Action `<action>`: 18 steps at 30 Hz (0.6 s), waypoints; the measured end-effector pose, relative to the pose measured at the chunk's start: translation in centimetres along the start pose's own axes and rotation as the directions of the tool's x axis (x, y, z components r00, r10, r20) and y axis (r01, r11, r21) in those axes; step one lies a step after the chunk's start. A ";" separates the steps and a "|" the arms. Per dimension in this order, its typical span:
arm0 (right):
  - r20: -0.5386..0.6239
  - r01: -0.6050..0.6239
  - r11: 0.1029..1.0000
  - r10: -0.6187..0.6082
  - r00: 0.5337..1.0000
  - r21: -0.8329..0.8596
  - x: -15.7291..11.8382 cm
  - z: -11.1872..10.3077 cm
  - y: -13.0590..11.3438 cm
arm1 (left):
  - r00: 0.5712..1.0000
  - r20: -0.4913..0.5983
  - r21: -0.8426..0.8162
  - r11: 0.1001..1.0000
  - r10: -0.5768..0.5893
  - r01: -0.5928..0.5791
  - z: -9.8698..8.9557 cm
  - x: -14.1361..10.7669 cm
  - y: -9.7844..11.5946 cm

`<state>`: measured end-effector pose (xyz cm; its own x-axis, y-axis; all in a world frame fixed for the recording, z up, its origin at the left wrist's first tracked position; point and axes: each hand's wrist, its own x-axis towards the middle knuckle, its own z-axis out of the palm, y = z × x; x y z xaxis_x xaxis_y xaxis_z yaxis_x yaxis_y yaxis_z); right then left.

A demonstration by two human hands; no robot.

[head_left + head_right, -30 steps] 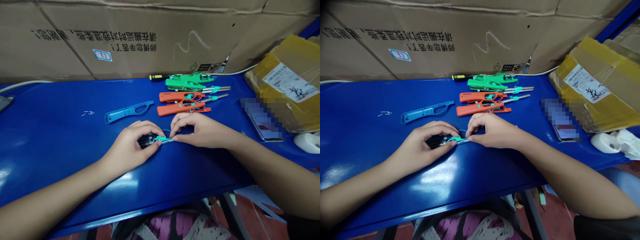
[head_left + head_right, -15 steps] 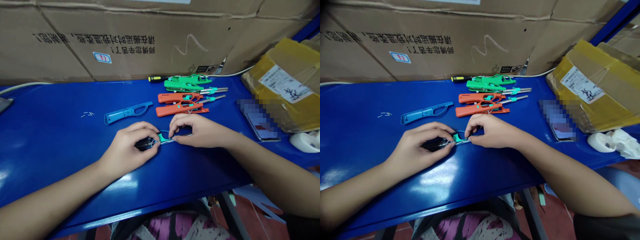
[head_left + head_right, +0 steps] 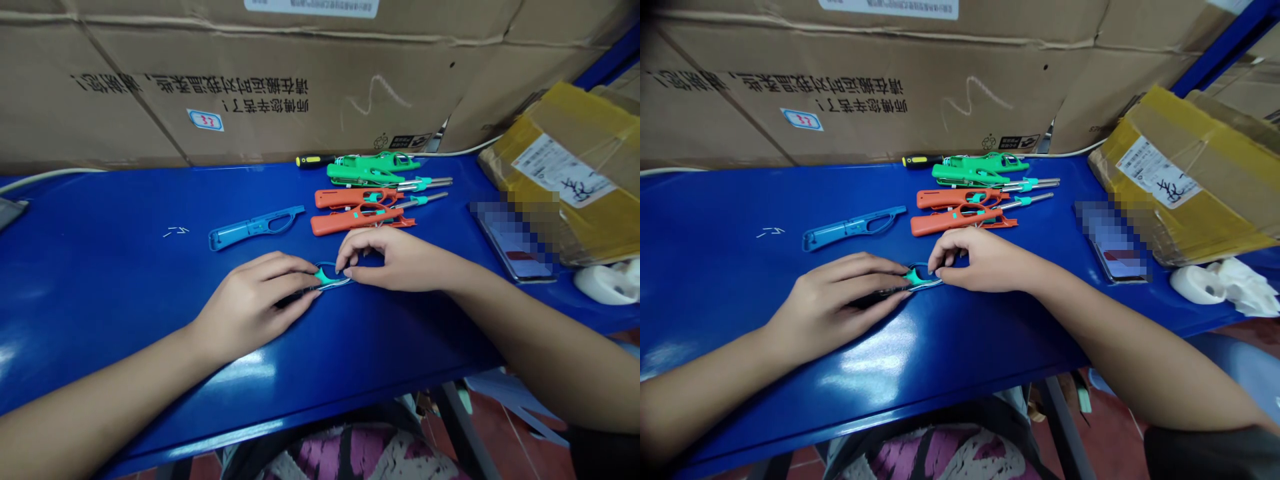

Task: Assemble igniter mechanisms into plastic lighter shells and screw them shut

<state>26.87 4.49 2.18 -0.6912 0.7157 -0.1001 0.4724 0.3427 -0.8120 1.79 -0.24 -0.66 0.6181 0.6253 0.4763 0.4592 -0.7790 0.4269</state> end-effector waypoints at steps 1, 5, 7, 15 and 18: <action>-0.004 -0.001 1.000 0.001 1.000 0.006 0.0 0.0 0.0 | 1.000 -0.003 0.004 1.000 0.006 -0.006 0.0 0.0 0.0; -0.031 -0.022 0.999 0.023 0.999 0.033 0.0 0.0 0.1 | 1.000 -0.012 0.021 1.000 0.023 -0.022 -0.1 0.0 0.2; -0.034 -0.025 0.999 0.026 0.999 0.036 0.0 0.0 0.2 | 1.000 -0.014 0.024 1.000 0.016 -0.016 -0.2 0.0 0.3; -0.065 0.024 1.000 -0.024 0.998 -0.007 -0.2 0.1 0.3 | 1.000 -0.029 0.018 1.000 0.005 -0.005 -0.1 0.1 -0.1; -0.065 0.021 1.000 -0.022 0.998 -0.021 -0.1 0.2 0.4 | 1.000 -0.024 0.012 1.000 -0.003 0.003 0.0 0.2 -0.2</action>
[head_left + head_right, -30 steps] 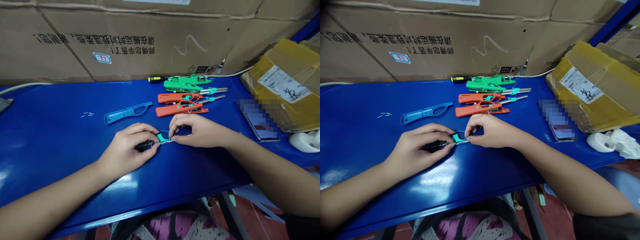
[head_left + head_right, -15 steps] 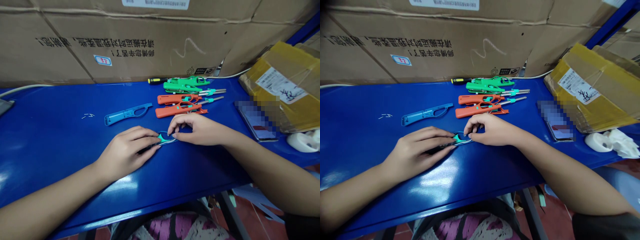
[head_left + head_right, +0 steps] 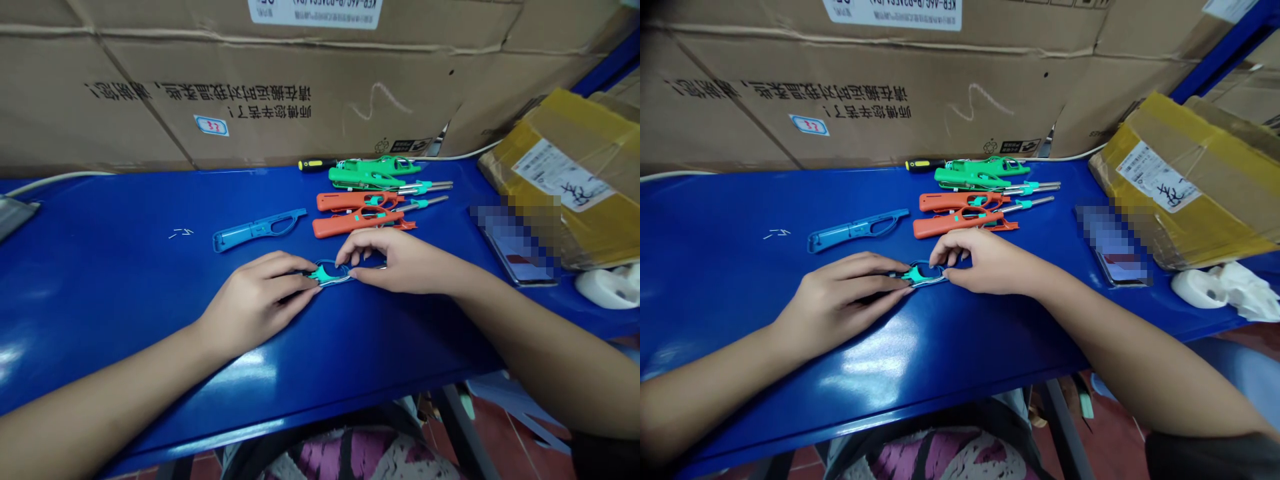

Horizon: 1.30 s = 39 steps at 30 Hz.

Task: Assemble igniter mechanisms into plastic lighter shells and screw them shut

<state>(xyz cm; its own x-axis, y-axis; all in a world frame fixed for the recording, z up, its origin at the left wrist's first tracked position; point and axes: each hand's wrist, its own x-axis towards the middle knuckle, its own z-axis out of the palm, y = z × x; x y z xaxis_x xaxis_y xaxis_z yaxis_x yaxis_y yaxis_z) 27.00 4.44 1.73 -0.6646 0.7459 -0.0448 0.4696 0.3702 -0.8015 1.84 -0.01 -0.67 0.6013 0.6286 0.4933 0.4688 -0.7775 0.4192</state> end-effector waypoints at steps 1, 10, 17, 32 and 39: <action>0.001 -0.002 1.000 0.002 1.000 -0.006 0.0 0.0 0.0 | 1.000 -0.003 0.000 1.000 -0.005 0.005 0.1 0.0 0.0; -0.208 0.122 0.968 -0.168 0.964 -0.218 -0.3 0.2 -0.9 | 0.987 -0.107 0.101 0.986 -0.118 0.129 -2.3 1.1 -0.4; -0.126 0.214 0.935 -0.257 0.958 -0.282 -0.2 1.6 -0.7 | 0.951 -0.026 0.377 0.878 -0.309 0.296 -6.0 1.2 -4.9; -0.359 0.125 0.992 -0.117 0.926 0.000 0.5 1.9 -1.1 | 0.909 0.108 0.293 0.887 -0.402 0.357 -7.3 0.9 -5.3; -0.296 -0.038 0.868 0.210 0.932 0.496 0.9 -0.1 -1.0 | 0.925 0.174 0.127 0.939 -0.338 0.319 -5.9 1.9 -0.7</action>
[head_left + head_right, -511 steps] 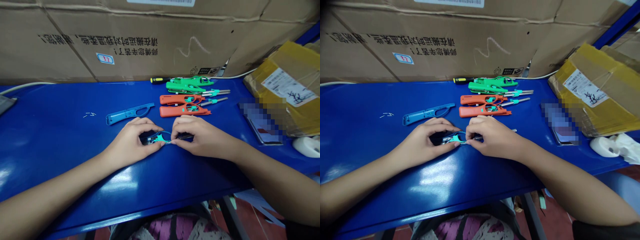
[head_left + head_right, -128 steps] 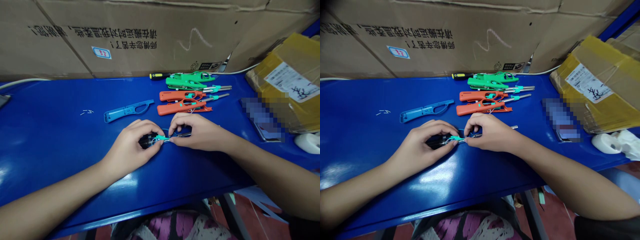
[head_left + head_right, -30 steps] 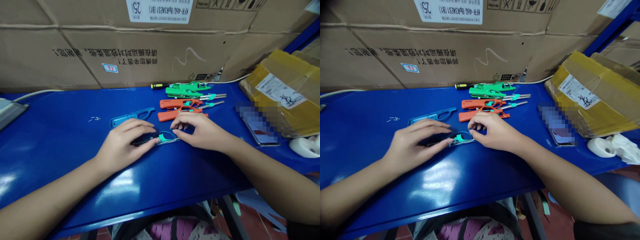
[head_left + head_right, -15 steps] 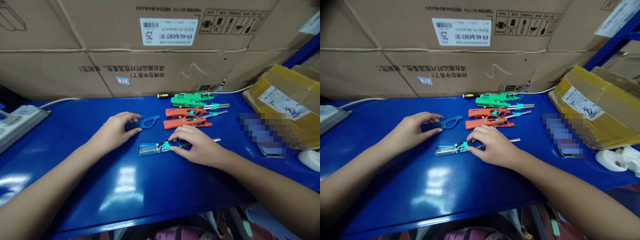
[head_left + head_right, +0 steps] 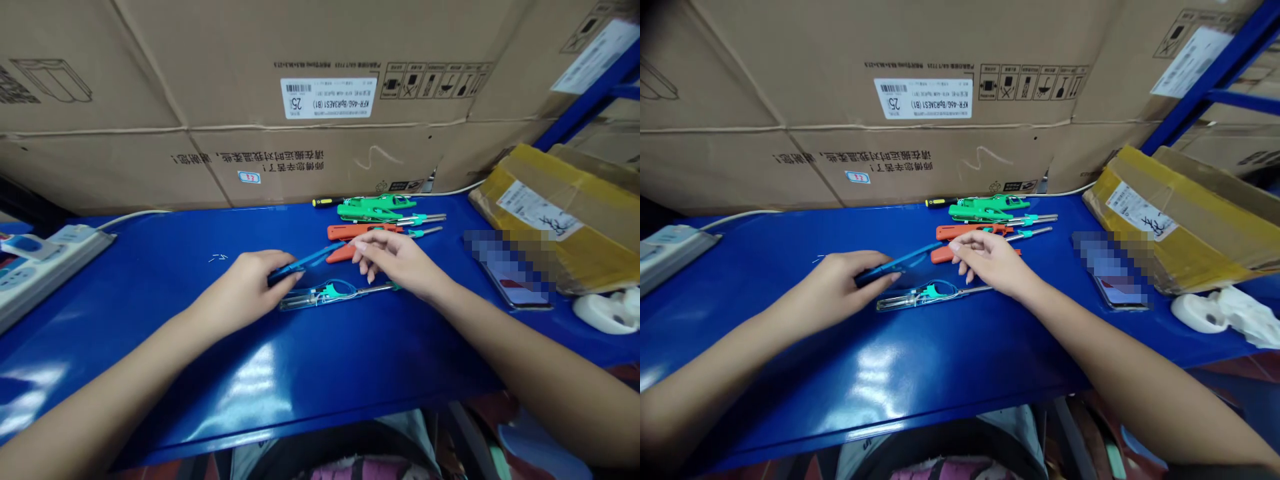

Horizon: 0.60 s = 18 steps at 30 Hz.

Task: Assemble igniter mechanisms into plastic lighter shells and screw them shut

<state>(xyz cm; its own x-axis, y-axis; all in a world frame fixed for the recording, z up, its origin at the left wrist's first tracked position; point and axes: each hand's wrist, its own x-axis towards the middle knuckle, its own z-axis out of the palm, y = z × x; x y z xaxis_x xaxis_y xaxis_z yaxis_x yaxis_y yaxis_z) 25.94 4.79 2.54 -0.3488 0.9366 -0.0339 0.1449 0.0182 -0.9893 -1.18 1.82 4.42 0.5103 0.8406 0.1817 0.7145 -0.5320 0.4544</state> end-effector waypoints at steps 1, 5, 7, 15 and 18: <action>0.045 -0.032 1.000 0.032 0.998 -0.002 -0.1 -0.2 -0.2 | 0.999 -0.001 0.000 0.999 0.032 -0.032 0.5 0.0 0.5; 0.200 -0.058 0.995 0.073 0.977 -0.080 -0.8 -0.3 -0.6 | 0.994 -0.059 0.055 0.995 0.092 -0.089 2.1 -0.3 1.4; 0.251 -0.019 0.995 0.044 0.967 -0.099 -1.2 -0.3 -0.8 | 0.993 -0.072 0.055 0.995 0.092 -0.088 2.6 -0.6 1.7; 0.233 0.090 0.988 -0.059 0.971 -0.124 -1.4 -1.3 -1.4 | 0.991 0.095 0.033 0.995 0.089 -0.092 2.0 -1.6 2.3; 0.264 0.125 0.969 -0.066 0.962 -0.213 -1.3 -1.7 -1.2 | 0.983 0.142 0.036 0.992 0.113 -0.120 2.2 -1.7 1.9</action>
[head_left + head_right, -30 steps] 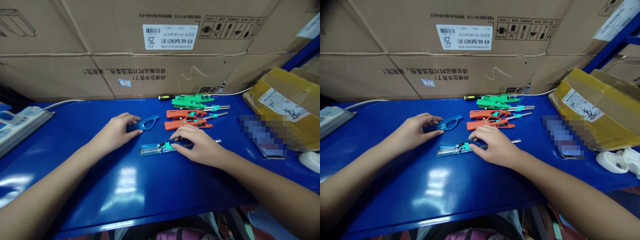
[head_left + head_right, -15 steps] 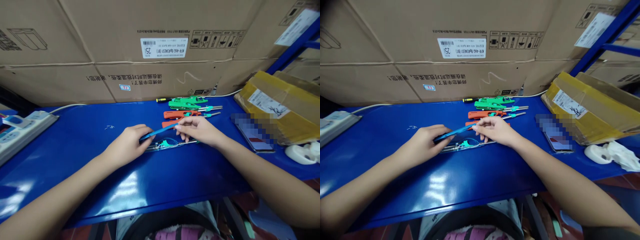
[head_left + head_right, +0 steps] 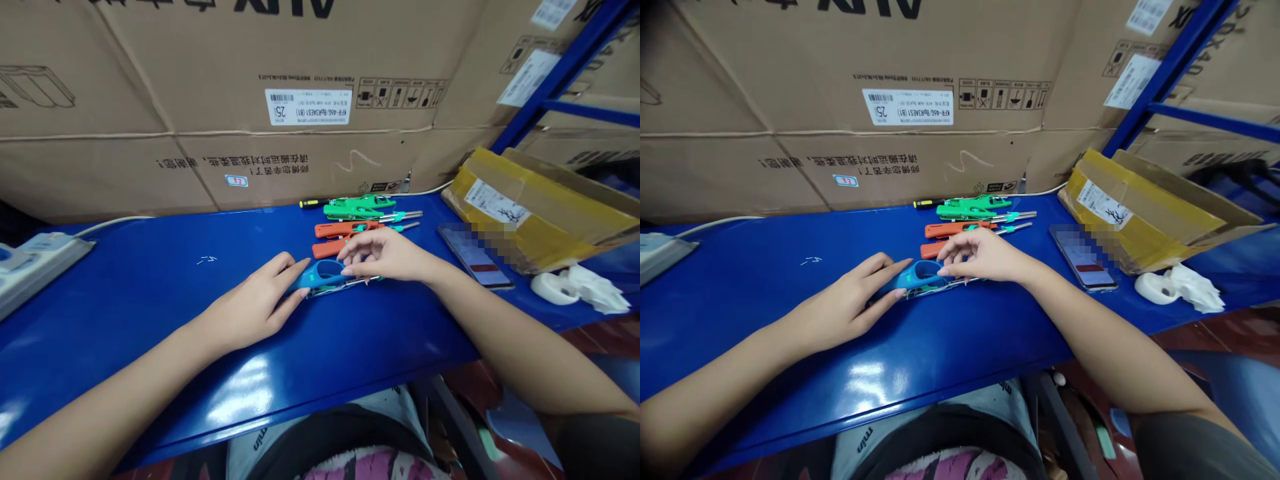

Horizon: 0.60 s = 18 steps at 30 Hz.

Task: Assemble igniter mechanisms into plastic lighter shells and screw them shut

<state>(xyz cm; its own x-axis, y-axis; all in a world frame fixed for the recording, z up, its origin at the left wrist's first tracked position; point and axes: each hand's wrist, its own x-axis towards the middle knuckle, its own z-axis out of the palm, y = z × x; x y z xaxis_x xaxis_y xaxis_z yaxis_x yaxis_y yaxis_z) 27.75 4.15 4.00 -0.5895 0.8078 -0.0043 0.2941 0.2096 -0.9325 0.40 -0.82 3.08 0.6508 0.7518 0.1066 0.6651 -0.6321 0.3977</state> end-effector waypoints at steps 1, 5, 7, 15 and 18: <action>0.012 0.014 0.998 -0.014 1.000 -0.054 -0.1 0.0 0.0 | 1.000 0.001 0.005 1.000 0.005 -0.005 0.1 0.0 -0.1; 0.044 0.115 0.952 -0.107 0.993 -0.282 -0.4 -0.1 0.0 | 0.998 -0.036 -0.006 0.999 0.044 -0.044 0.5 -0.2 -0.6; 0.073 0.201 0.902 -0.187 0.980 -0.382 -0.4 -0.1 0.1 | 0.996 -0.077 -0.011 0.999 0.047 -0.048 0.6 -0.2 -0.8; 0.024 0.035 0.956 -0.029 0.999 -0.291 0.1 0.2 0.3 | 0.983 -0.183 -0.015 0.999 0.029 -0.032 0.4 -0.1 -1.3; 0.005 -0.075 0.969 0.078 0.997 -0.236 0.2 0.4 0.3 | 0.982 -0.188 -0.018 0.999 0.034 -0.038 0.5 -0.1 -1.5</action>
<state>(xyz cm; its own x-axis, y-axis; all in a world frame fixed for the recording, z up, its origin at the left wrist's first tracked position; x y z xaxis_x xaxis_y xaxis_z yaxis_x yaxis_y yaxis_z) 27.44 4.20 3.57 -0.5688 0.8187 -0.0790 0.5064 0.2728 -0.8180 -0.49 -0.07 2.04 0.5923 0.7519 0.2895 0.6331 -0.6565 0.4100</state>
